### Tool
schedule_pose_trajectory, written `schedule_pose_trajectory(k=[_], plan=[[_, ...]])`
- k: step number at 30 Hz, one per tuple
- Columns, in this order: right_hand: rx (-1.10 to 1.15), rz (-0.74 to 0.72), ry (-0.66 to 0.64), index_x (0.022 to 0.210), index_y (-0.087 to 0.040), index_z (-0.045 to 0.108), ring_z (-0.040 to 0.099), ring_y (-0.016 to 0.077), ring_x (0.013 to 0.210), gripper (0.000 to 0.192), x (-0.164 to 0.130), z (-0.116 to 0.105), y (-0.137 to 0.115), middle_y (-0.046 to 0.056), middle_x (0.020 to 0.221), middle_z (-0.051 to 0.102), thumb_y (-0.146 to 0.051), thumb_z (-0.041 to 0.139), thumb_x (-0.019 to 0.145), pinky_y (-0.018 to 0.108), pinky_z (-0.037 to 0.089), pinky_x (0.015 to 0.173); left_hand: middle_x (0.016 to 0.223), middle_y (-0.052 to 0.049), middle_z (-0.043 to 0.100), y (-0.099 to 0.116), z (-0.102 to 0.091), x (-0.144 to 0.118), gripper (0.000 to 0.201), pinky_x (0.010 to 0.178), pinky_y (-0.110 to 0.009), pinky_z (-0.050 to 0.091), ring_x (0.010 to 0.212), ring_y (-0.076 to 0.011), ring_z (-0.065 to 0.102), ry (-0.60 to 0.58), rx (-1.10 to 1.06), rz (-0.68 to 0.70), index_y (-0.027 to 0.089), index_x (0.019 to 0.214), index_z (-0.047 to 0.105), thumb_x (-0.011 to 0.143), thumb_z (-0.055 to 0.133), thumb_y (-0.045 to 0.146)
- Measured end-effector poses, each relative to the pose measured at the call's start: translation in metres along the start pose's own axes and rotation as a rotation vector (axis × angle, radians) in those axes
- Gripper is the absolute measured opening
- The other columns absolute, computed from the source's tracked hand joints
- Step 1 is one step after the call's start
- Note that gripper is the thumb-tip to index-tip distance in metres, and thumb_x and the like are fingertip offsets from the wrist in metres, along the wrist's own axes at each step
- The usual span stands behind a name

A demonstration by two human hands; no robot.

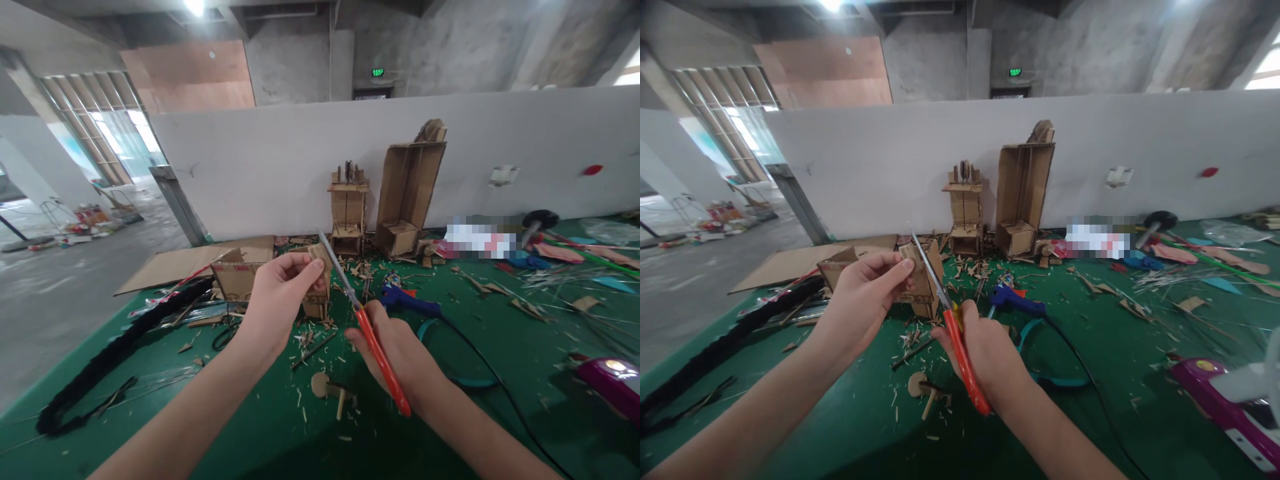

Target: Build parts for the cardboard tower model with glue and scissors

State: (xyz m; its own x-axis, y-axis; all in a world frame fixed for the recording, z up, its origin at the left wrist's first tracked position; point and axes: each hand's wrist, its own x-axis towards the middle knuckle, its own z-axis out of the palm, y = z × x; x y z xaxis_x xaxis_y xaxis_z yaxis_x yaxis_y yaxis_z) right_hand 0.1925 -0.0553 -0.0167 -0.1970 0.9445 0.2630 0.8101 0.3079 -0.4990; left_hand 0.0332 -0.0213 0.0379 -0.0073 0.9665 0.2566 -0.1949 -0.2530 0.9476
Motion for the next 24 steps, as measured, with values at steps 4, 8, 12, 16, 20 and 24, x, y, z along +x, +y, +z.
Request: schedule_pose_trajectory(k=[4,8,12,16,20,24], plan=[[0.114,0.008,-0.006,0.084,-0.024,0.033,0.053,0.0188,0.049,0.028,-0.003,0.002,0.003,0.000,0.059,0.054,-0.050,0.040,0.088,0.026,0.033,0.045,0.066,0.002,0.055,0.001,-0.001,0.001,0.015,0.058,-0.021,0.049,0.060,-0.0081,0.054,0.000,-0.025,0.000,0.015,0.073,0.056,0.074,0.069,0.024],[0.276,-0.065,-0.010,0.096,-0.022,0.035,0.058,0.0195,0.059,0.029,-0.003,-0.001,0.009,0.001,0.070,0.057,-0.049,0.041,0.089,0.030,0.040,0.055,0.079,-0.002,0.061,0.003,-0.007,0.007,0.016,0.057,-0.027,0.052,0.069,-0.0138,0.061,-0.014,-0.036,-0.006,0.017,0.077,0.052,0.076,0.066,0.026],[0.298,-0.081,-0.070,0.112,-0.019,0.032,0.058,0.0206,0.061,0.043,-0.002,-0.006,0.018,0.003,0.075,0.059,-0.049,0.047,0.087,0.034,0.042,0.059,0.072,0.000,0.060,0.006,-0.014,0.012,0.015,0.049,-0.021,0.047,0.059,-0.0104,0.058,-0.057,0.031,0.040,0.017,0.079,0.055,0.077,0.066,0.027],[0.360,-0.121,-0.101,0.114,-0.019,0.034,0.058,0.0209,0.063,0.040,-0.003,-0.005,0.023,0.003,0.076,0.059,-0.045,0.048,0.087,0.033,0.042,0.059,0.065,0.001,0.057,0.005,-0.016,0.013,0.015,0.048,-0.019,0.044,0.054,-0.0074,0.053,-0.111,0.023,0.048,0.015,0.076,0.061,0.078,0.066,0.028],[0.374,-0.143,-0.116,0.112,-0.019,0.036,0.059,0.0215,0.064,0.038,-0.007,-0.002,0.018,0.005,0.078,0.059,-0.045,0.047,0.087,0.032,0.042,0.059,0.066,0.001,0.059,0.001,-0.012,0.009,0.014,0.051,-0.019,0.044,0.053,-0.0065,0.053,-0.126,-0.018,0.050,0.014,0.073,0.062,0.078,0.066,0.027],[0.388,-0.138,-0.124,0.113,-0.020,0.033,0.059,0.0212,0.065,0.039,-0.010,-0.002,0.009,0.005,0.080,0.061,-0.041,0.051,0.086,0.032,0.042,0.060,0.063,0.001,0.057,-0.004,-0.011,0.006,0.015,0.050,-0.018,0.042,0.052,-0.0062,0.051,-0.141,0.007,0.082,0.015,0.072,0.062,0.079,0.065,0.027]])
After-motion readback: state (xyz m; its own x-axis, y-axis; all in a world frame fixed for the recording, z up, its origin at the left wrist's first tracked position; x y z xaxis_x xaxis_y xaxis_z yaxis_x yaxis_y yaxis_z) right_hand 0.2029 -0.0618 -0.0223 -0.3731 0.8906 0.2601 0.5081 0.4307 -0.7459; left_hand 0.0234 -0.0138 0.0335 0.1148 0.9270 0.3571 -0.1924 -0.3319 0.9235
